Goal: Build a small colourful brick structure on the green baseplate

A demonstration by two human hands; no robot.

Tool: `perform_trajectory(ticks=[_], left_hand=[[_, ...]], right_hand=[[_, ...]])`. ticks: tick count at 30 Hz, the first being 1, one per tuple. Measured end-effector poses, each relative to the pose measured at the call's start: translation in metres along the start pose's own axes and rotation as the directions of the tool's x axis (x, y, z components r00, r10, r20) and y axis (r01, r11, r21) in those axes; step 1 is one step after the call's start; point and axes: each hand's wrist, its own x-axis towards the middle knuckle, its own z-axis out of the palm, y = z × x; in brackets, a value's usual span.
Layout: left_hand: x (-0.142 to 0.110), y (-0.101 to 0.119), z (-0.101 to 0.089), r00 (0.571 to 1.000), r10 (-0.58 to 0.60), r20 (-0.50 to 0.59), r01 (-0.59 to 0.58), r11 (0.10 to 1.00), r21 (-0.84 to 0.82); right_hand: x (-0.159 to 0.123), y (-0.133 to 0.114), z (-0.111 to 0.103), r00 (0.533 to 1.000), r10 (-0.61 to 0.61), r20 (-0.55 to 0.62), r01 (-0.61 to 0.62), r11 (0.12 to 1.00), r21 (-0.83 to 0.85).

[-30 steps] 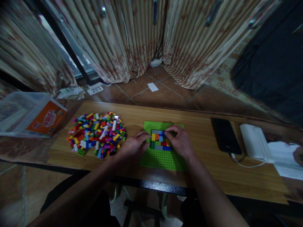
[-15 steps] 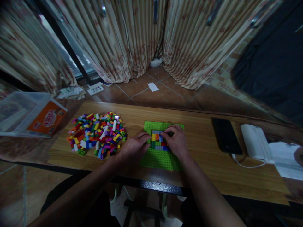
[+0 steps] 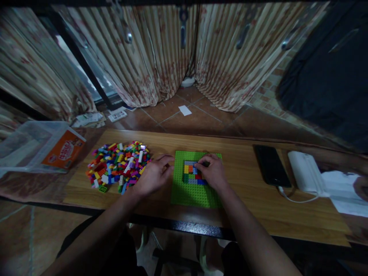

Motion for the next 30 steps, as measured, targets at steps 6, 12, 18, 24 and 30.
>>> perform_trajectory(ticks=[6, 12, 18, 24, 30], left_hand=[[0.003, -0.011, -0.02, 0.991, -0.011, -0.13, 0.011, 1.0, -0.004], [0.007, -0.024, -0.039, 0.967, -0.017, -0.255, 0.026, 0.999, 0.032], [0.007, -0.033, -0.053, 0.933, -0.029, -0.36, 0.053, 0.997, 0.057], [0.004, -0.032, -0.066, 0.911, -0.049, -0.41, 0.066, 0.997, 0.027], [0.0, -0.033, -0.071, 0.901, -0.07, -0.428, 0.07, 0.997, -0.015]], right_hand=[[0.005, -0.006, -0.014, 0.98, 0.199, -0.011, -0.194, 0.963, 0.188], [0.002, -0.022, -0.018, 0.943, 0.219, -0.251, -0.17, 0.964, 0.203], [-0.048, -0.066, 0.009, 0.923, -0.384, -0.016, 0.384, 0.923, 0.029], [-0.106, -0.1, 0.069, 0.8, -0.537, 0.267, 0.545, 0.837, 0.051], [-0.121, -0.116, 0.109, 0.88, -0.402, 0.252, 0.438, 0.893, -0.104]])
